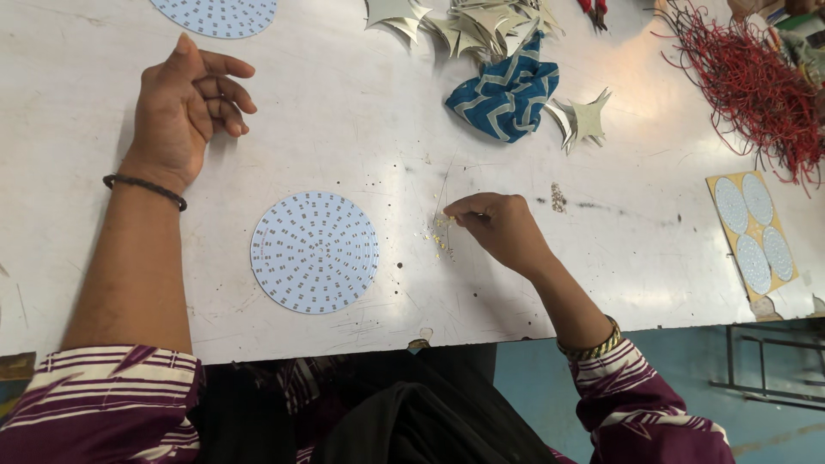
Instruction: The person uses tweezers to pick up small yellow LED components from a pile on the table and places them one by one into designated spots on a circular LED board. The person continues this repetitive placement process throughout the clip.
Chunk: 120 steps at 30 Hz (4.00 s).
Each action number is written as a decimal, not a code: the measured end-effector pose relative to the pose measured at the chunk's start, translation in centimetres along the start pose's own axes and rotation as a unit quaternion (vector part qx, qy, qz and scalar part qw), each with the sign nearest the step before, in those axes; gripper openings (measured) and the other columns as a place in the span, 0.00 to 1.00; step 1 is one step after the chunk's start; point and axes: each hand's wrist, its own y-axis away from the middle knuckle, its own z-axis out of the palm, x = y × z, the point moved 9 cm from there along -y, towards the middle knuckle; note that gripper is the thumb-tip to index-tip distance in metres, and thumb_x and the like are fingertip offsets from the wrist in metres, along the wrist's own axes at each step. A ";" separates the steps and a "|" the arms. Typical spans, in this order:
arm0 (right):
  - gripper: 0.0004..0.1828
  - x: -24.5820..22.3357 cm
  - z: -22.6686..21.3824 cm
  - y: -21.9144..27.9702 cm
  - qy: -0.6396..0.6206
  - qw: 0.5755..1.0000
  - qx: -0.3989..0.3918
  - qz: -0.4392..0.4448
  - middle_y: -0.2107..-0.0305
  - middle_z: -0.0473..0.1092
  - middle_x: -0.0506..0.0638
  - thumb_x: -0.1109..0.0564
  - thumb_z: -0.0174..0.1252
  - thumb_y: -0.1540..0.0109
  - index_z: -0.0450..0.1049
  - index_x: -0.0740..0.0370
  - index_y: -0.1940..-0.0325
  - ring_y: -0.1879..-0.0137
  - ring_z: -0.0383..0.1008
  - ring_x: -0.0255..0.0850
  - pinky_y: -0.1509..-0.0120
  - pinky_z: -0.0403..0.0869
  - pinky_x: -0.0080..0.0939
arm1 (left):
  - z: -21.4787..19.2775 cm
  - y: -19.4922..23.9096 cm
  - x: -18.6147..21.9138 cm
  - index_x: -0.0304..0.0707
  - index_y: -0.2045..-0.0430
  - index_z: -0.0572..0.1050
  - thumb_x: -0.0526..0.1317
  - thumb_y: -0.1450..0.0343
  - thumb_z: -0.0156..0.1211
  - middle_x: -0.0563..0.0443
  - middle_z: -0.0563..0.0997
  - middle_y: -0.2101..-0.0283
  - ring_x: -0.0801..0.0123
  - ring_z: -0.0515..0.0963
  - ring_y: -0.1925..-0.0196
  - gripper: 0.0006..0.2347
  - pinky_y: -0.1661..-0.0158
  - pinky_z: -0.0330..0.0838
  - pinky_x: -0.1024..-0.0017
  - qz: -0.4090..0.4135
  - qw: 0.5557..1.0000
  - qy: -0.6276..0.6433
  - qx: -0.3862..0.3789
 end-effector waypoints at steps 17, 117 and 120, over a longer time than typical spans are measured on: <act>0.11 -2.1 0.1 -1.3 0.029 0.997 -0.001 -0.078 0.59 0.78 0.53 0.71 0.56 0.40 0.81 0.65 0.59 0.57 0.82 0.41 0.52 0.80 0.37 | -1.0 -0.1 -1.2 0.23 0.57 0.75 0.65 0.21 0.50 0.40 0.80 0.59 0.66 0.81 0.64 0.32 0.68 0.77 0.73 0.023 0.999 -0.022 -0.013; 0.06 2.3 2.7 6.5 0.068 0.975 0.211 0.033 0.64 0.71 0.50 0.60 0.67 0.39 0.78 0.65 0.65 0.64 0.70 0.35 0.60 0.70 0.34 | 0.7 0.8 0.5 0.36 0.51 0.74 0.47 0.17 0.46 0.50 0.79 0.52 0.71 0.80 0.57 0.14 0.63 0.75 0.75 0.032 0.997 -0.065 -0.022; 0.08 3.3 2.7 6.2 0.065 0.976 0.192 0.083 0.65 0.72 0.50 0.59 0.63 0.36 0.75 0.67 0.65 0.65 0.69 0.39 0.60 0.68 0.37 | 0.8 0.7 0.4 0.36 0.50 0.74 0.48 0.17 0.46 0.50 0.79 0.52 0.71 0.80 0.58 0.14 0.63 0.76 0.75 0.031 0.997 -0.075 -0.019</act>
